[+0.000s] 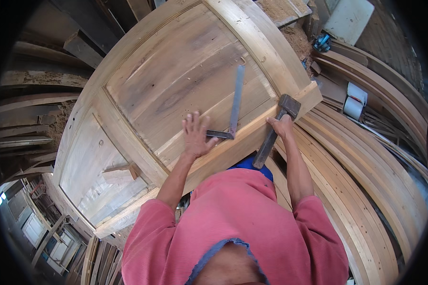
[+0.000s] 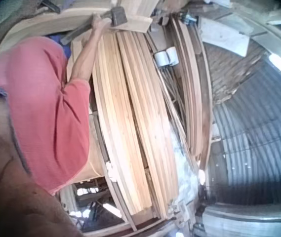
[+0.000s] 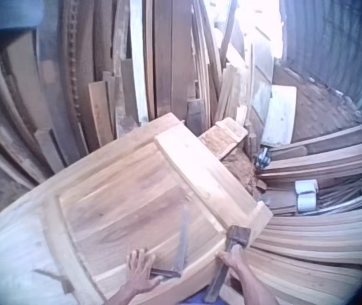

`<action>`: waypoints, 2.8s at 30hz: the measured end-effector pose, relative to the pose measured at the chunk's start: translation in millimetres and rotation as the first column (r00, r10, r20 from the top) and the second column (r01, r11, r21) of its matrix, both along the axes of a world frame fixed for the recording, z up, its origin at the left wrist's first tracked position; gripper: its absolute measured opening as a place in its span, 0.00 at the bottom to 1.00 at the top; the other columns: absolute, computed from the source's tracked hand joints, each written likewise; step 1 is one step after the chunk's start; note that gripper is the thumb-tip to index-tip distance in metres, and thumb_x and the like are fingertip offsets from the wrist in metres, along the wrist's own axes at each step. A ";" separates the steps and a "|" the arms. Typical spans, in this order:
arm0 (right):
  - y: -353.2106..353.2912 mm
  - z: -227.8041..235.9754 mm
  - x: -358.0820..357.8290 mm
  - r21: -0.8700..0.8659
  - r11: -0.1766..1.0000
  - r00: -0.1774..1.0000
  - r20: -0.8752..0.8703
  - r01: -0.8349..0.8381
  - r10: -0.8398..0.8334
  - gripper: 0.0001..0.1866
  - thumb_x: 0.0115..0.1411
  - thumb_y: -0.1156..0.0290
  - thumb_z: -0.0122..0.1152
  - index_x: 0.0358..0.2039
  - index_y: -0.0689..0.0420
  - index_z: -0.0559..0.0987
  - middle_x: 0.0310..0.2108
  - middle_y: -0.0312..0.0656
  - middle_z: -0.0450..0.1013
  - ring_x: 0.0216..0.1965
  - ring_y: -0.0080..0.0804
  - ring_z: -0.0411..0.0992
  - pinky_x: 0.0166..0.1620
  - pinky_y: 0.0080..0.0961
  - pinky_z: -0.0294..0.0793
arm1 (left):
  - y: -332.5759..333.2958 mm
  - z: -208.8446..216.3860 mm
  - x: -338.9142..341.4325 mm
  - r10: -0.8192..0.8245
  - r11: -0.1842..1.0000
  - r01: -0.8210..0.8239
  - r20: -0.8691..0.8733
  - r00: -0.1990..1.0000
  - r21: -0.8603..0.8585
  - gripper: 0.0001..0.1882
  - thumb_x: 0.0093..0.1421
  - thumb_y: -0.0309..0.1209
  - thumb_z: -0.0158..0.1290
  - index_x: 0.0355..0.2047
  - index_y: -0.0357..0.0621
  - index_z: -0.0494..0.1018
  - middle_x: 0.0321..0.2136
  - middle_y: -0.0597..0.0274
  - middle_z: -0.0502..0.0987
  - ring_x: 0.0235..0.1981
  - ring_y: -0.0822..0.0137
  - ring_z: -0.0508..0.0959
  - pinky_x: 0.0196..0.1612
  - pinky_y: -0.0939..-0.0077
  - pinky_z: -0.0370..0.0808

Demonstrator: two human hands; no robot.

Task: The person measures the wooden door frame using a square, then uses a hammer and a block of wood to adjust the fit of the door panel.

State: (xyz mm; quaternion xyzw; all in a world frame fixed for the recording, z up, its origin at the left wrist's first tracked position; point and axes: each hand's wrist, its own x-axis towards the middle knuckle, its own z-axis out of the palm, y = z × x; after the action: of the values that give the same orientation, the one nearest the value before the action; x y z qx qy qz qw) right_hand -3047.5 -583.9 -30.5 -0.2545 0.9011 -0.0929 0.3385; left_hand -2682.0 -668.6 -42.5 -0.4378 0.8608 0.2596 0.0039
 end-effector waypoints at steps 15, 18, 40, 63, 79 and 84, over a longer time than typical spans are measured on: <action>-16.4 0.0 -27.4 0.221 0.897 0.921 0.166 -0.383 0.353 0.34 0.62 0.45 0.63 0.35 0.74 0.78 0.34 0.60 0.77 0.32 0.50 0.78 0.41 0.45 0.77 | 71.9 62.3 -69.8 0.317 0.907 -0.227 -0.220 0.922 0.355 0.17 0.60 0.39 0.61 0.47 0.49 0.75 0.41 0.52 0.80 0.47 0.49 0.78 0.50 0.55 0.74; -34.6 63.8 20.4 0.324 0.793 0.833 -0.030 -0.515 0.553 0.35 0.65 0.44 0.58 0.47 0.71 0.78 0.46 0.64 0.78 0.51 0.61 0.76 0.55 0.51 0.71 | 90.8 74.6 -74.6 0.299 0.934 -0.214 -0.299 0.906 0.286 0.16 0.60 0.39 0.61 0.45 0.49 0.76 0.40 0.54 0.79 0.46 0.50 0.78 0.48 0.56 0.75; 164.7 38.7 226.6 -0.076 0.811 0.809 0.057 -0.580 0.585 0.20 0.71 0.61 0.48 0.32 0.65 0.77 0.32 0.64 0.75 0.38 0.67 0.73 0.43 0.54 0.70 | 65.8 8.9 226.6 0.020 0.995 -0.002 0.182 0.983 -0.101 0.51 0.58 0.59 0.55 0.73 0.44 0.50 0.74 0.47 0.45 0.75 0.45 0.43 0.72 0.38 0.35; 153.0 37.0 300.4 0.024 0.948 0.948 0.000 -0.318 0.318 0.23 0.72 0.57 0.44 0.35 0.63 0.78 0.35 0.64 0.77 0.40 0.67 0.74 0.44 0.58 0.71 | 68.8 -4.4 227.7 0.008 0.991 0.021 0.214 0.977 -0.134 0.43 0.64 0.54 0.49 0.73 0.48 0.52 0.74 0.47 0.45 0.75 0.44 0.44 0.72 0.37 0.36; 171.0 42.4 357.6 -0.060 0.917 0.903 0.162 -0.395 0.399 0.22 0.73 0.56 0.44 0.32 0.61 0.75 0.29 0.62 0.75 0.35 0.66 0.74 0.39 0.57 0.71 | 64.8 -10.6 232.4 0.156 0.965 -0.143 0.040 0.987 -0.221 0.40 0.61 0.41 0.49 0.69 0.32 0.54 0.72 0.36 0.48 0.74 0.42 0.47 0.74 0.45 0.39; 173.5 36.5 383.0 -0.076 0.944 0.938 0.111 -0.322 0.329 0.21 0.73 0.58 0.44 0.33 0.62 0.76 0.28 0.60 0.75 0.34 0.65 0.74 0.39 0.57 0.70 | 64.4 -11.5 234.5 0.145 0.958 -0.132 0.033 0.989 -0.253 0.38 0.60 0.40 0.49 0.67 0.32 0.58 0.71 0.38 0.52 0.73 0.42 0.50 0.73 0.43 0.41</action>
State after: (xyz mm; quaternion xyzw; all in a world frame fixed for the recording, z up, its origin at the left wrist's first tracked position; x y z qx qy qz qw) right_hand -2664.5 -410.4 6.0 -0.4034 0.8212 -0.0766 0.3963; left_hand -2447.5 -604.1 -54.0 -0.5004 0.8535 0.1372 -0.0475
